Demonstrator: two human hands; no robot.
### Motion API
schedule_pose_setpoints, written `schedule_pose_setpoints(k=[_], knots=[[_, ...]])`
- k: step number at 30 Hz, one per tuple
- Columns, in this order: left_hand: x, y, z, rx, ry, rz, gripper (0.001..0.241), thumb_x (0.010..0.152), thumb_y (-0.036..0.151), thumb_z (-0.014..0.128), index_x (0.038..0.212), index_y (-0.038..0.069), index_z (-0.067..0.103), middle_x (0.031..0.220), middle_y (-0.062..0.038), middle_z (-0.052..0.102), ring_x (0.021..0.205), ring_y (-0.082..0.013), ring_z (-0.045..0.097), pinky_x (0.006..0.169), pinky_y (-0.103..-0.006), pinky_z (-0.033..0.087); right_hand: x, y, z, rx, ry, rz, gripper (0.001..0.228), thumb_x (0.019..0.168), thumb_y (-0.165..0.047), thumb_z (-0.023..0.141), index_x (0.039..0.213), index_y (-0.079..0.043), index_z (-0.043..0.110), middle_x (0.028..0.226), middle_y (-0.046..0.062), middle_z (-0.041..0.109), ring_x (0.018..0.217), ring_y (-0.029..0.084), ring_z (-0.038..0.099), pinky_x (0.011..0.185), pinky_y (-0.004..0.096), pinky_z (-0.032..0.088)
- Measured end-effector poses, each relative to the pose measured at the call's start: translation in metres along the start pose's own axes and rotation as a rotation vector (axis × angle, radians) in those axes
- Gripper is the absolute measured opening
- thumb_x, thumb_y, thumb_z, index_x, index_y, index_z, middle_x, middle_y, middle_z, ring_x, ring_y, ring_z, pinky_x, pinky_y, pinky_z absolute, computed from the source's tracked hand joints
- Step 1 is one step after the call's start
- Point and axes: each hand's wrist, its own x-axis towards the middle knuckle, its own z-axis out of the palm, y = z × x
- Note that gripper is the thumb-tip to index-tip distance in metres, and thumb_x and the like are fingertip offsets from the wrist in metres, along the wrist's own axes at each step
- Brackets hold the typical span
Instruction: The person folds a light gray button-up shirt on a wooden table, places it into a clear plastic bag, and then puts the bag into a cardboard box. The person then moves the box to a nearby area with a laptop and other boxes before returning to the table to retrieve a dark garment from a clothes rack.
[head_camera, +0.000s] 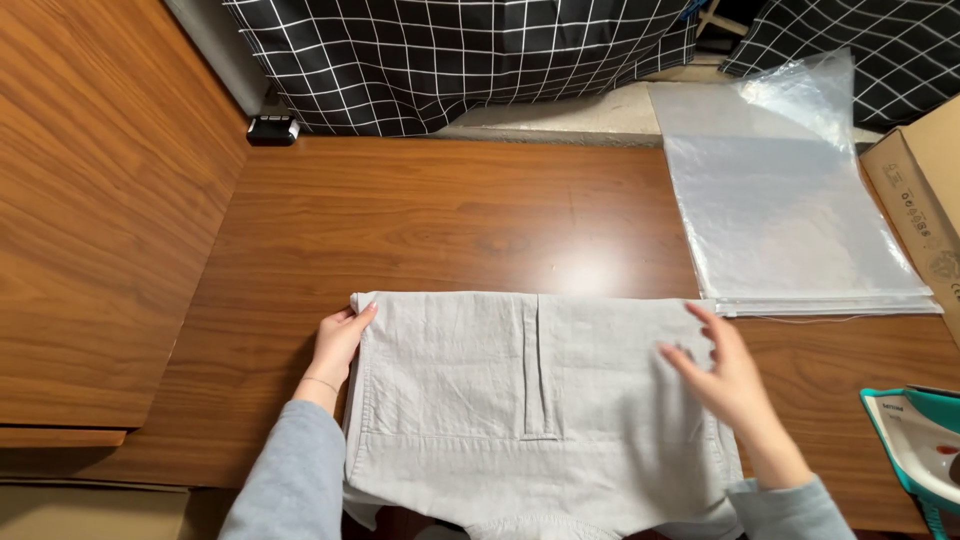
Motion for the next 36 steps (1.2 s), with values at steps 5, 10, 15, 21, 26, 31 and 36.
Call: schedule_pose_setpoints(k=[5,10,15,21,26,31,36], knots=[[0.084,-0.068,-0.008,0.375,0.375,0.189,0.08,0.077,0.055,0.096,0.134,0.015,0.056,0.123,-0.002,0.077,0.12,-0.0215,0.071,0.099,-0.0386,0.058,0.012,-0.02,0.027,-0.011,-0.045,-0.066,0.073,0.092,-0.028,0.082,0.158,-0.011,0.056,0.148,0.034,0.057,0.14,0.053,0.055,0.114,0.063,0.049],[-0.054,-0.002,0.099,0.663,0.352,0.861,0.075,0.084,0.009,0.088,0.149,0.003,0.051,0.16,-0.026,0.043,0.143,-0.0485,0.042,0.116,-0.0618,0.036,-0.001,-0.035,0.128,0.03,-0.028,-0.486,0.064,0.096,-0.019,0.078,0.151,0.005,0.055,0.144,0.033,0.06,0.14,0.052,0.054,0.118,0.063,0.04],[-0.089,-0.047,0.165,1.053,-0.014,1.141,0.071,0.097,0.031,0.069,0.16,0.007,0.047,0.176,-0.019,0.032,0.163,-0.0346,0.025,0.125,-0.0691,0.014,-0.005,-0.039,0.188,-0.354,-0.163,-0.624,0.069,0.109,-0.045,0.057,0.165,-0.007,0.043,0.171,0.019,0.04,0.158,0.038,0.035,0.123,0.066,0.027],[-0.066,-0.041,0.093,1.102,0.142,1.11,0.056,0.101,0.046,0.064,0.152,0.023,0.06,0.167,-0.015,0.046,0.157,-0.0325,0.038,0.121,-0.0664,0.03,0.019,0.024,0.132,-0.569,0.067,-0.492,0.064,0.107,-0.05,0.057,0.155,-0.008,0.059,0.158,0.018,0.058,0.151,0.032,0.05,0.123,0.064,0.034],[-0.046,-0.057,0.018,1.297,0.406,1.074,0.064,0.106,0.053,0.048,0.163,0.024,0.047,0.177,-0.007,0.039,0.165,-0.0227,0.031,0.13,-0.0726,0.012,0.029,0.111,0.079,-0.629,0.092,-0.214,0.065,0.115,-0.053,0.035,0.172,-0.021,0.033,0.183,0.007,0.026,0.168,0.029,0.022,0.129,0.074,0.012],[-0.067,-0.087,0.062,1.376,0.526,0.98,0.073,0.103,0.056,0.048,0.163,0.014,0.047,0.176,-0.012,0.038,0.165,-0.0268,0.031,0.125,-0.0786,0.018,0.02,0.097,0.109,-0.453,-0.018,-0.114,0.066,0.111,-0.05,0.042,0.165,-0.013,0.039,0.177,0.016,0.03,0.165,0.037,0.022,0.125,0.076,0.009],[-0.178,-0.109,0.148,1.118,0.067,1.063,0.072,0.104,0.048,0.048,0.163,0.007,0.04,0.173,-0.014,0.036,0.162,-0.0329,0.027,0.121,-0.0772,0.012,-0.088,-0.035,0.166,-0.022,-0.428,-0.221,0.075,0.104,-0.027,0.05,0.169,-0.006,0.02,0.178,0.023,0.016,0.166,0.042,0.006,0.124,0.072,-0.003]])
